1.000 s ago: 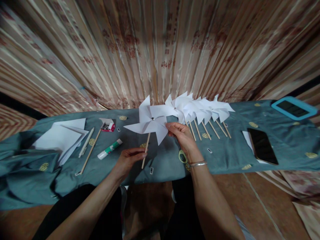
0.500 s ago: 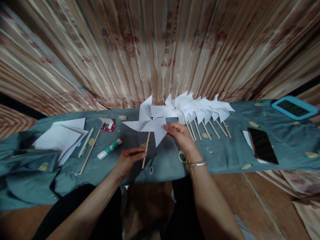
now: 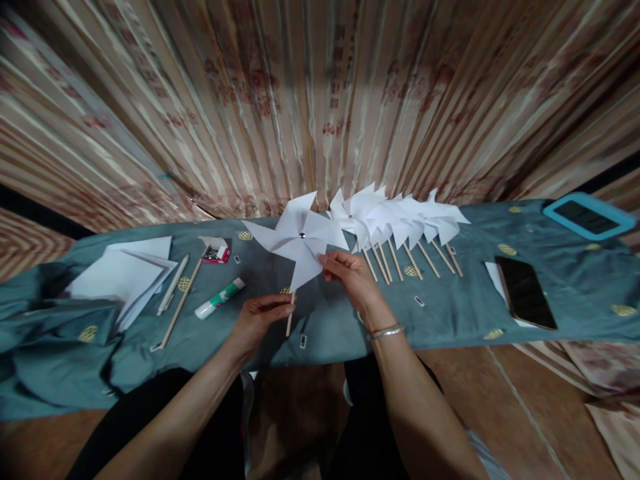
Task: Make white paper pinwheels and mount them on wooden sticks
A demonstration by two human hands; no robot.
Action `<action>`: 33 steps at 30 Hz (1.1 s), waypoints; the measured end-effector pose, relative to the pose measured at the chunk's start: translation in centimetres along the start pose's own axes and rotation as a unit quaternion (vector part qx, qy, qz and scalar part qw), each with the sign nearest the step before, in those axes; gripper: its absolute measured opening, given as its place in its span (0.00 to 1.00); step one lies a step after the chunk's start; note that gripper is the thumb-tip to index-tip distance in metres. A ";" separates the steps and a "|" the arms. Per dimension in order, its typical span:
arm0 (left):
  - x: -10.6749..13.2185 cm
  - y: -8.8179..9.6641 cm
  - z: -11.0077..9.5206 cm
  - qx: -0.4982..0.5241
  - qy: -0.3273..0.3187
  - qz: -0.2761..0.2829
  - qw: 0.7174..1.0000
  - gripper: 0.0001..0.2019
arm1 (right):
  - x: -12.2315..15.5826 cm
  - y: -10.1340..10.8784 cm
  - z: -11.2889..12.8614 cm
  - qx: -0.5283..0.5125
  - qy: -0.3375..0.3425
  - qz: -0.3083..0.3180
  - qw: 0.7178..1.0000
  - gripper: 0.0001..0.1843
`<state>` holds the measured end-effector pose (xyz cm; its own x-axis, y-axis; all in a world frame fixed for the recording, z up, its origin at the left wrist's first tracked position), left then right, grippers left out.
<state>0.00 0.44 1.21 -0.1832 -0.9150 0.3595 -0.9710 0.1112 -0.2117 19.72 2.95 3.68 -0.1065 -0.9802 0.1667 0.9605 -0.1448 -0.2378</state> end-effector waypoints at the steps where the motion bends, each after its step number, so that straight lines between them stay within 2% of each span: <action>1: 0.0 0.0 0.0 -0.001 -0.002 0.001 1.000 0.13 | 0.0 -0.2 0.0 0.001 -0.002 0.002 1.000 0.22; 23: -0.3 -0.2 0.1 0.013 0.001 -0.011 1.000 0.14 | 0.6 -2.1 -1.0 -0.011 0.002 0.050 0.999 0.20; 28: -0.3 -0.3 0.1 0.017 0.005 -0.008 1.000 0.14 | 0.7 -2.6 -1.3 0.051 0.040 0.045 0.997 0.20; 33: -0.6 -0.5 0.4 0.048 0.003 -0.018 0.999 0.16 | 1.1 -3.1 -2.5 0.119 0.067 0.014 0.991 0.17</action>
<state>0.64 0.76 0.76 -0.1494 -0.9151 0.3744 -0.9579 0.0401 -0.2842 15.99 1.95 2.23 -0.0975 -0.9947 0.0317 0.9952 -0.0978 -0.0059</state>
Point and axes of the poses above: each hand's wrist, its own x-axis away from the middle knuckle, its own y-axis out of the back of the hand, z = x × y, the point moved 1 cm from there along -x, towards the middle knuckle, and after that the axes turned 1 degree about -z, right-handed, at the moved point
